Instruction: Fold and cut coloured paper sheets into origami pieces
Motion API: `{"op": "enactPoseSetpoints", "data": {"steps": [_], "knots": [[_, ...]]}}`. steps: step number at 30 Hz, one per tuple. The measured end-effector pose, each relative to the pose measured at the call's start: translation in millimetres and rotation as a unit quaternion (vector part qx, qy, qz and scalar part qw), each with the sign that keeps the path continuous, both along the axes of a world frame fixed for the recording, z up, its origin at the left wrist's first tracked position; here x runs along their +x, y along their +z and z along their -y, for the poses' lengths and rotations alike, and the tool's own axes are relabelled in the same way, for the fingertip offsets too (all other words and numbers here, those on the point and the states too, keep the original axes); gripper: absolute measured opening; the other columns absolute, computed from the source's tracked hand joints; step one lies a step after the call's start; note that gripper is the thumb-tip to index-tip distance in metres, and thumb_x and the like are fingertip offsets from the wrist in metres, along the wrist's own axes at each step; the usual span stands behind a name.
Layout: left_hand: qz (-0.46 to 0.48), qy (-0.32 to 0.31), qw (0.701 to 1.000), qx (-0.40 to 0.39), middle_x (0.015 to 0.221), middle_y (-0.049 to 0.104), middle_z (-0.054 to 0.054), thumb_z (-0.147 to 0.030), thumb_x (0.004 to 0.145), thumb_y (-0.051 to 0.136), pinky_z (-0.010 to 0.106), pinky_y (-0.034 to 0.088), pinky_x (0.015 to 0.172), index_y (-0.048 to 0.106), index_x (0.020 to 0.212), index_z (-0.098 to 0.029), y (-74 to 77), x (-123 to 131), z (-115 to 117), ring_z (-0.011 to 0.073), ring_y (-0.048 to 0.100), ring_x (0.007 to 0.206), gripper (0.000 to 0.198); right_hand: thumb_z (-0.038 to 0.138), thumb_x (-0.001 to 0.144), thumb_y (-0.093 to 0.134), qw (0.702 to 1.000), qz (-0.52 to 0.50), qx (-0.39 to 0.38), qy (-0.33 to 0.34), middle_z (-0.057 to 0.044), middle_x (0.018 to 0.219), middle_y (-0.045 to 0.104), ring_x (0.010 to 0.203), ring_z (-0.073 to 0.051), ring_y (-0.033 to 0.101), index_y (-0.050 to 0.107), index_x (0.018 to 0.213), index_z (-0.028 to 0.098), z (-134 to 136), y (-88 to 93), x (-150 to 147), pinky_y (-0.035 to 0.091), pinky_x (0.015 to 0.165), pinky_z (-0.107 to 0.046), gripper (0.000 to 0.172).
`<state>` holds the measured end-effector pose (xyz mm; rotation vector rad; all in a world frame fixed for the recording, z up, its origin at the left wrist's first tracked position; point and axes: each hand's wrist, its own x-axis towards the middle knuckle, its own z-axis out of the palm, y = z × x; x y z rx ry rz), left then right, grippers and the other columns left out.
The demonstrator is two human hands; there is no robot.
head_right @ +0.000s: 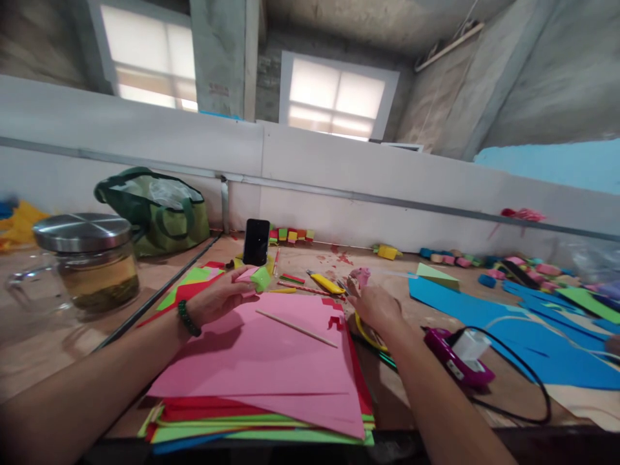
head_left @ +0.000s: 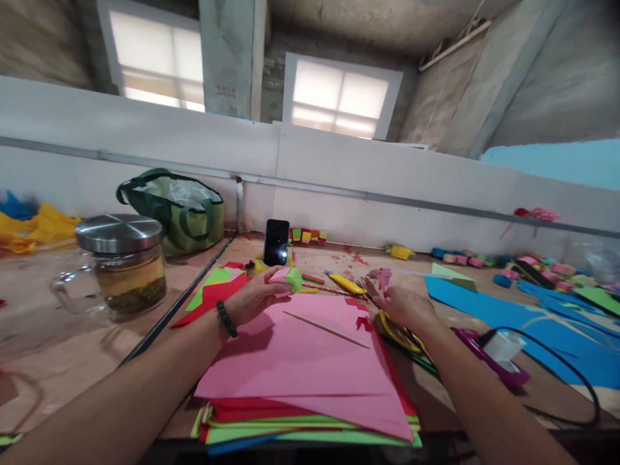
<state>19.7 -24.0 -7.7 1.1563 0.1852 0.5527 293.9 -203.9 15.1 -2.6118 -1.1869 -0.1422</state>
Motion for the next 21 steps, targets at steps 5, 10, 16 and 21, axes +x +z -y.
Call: {"op": "enactPoseSetpoints", "data": {"steps": [5, 10, 16, 21], "knots": [[-0.006, -0.008, 1.000, -0.004, 0.094, 0.065, 0.003, -0.015, 0.064, 0.081, 0.029, 0.048, 0.079, 0.062, 0.105, -0.018, -0.5, 1.2, 0.7, 0.0148, 0.061, 0.085, 0.045, 0.045, 0.076, 0.067, 0.999, -0.012, -0.021, 0.044, -0.004, 0.080, 0.067, 0.071, -0.018, 0.060, 0.063, 0.084, 0.020, 26.5, -9.8, -39.8, 0.034, 0.055, -0.025, 0.027], [-0.005, -0.013, 1.000, -0.001, 0.096, 0.066, 0.004, -0.014, 0.066, 0.080, 0.029, 0.047, 0.080, 0.061, 0.105, -0.018, -1.4, 1.0, 1.8, 0.0145, 0.061, 0.085, 0.043, 0.031, 0.078, 0.062, 0.998, -0.016, -0.013, 0.052, -0.004, 0.076, 0.068, 0.068, -0.019, 0.060, 0.060, 0.081, 0.021, 32.4, -16.1, -50.7, 0.029, 0.053, -0.026, 0.011], [-0.008, -0.033, 0.999, -0.001, 0.095, 0.066, 0.004, -0.015, 0.067, 0.079, 0.029, 0.047, 0.079, 0.062, 0.104, -0.019, -4.7, 1.4, 1.1, 0.0143, 0.062, 0.084, 0.040, 0.019, 0.078, 0.057, 0.996, -0.013, 0.035, 0.082, -0.004, 0.076, 0.070, 0.066, -0.019, 0.062, 0.064, 0.079, 0.021, 23.2, -28.9, -40.9, 0.033, 0.052, -0.026, 0.007], [-0.007, -0.056, 0.998, -0.002, 0.098, 0.066, 0.005, -0.014, 0.064, 0.080, 0.029, 0.047, 0.078, 0.063, 0.104, -0.018, -7.0, 1.7, 1.7, 0.0151, 0.062, 0.084, 0.043, 0.015, 0.079, 0.056, 0.980, 0.011, 0.126, 0.151, -0.004, 0.078, 0.070, 0.069, -0.019, 0.063, 0.065, 0.083, 0.020, 16.0, -16.7, -46.8, 0.042, 0.058, -0.029, 0.011]]}}
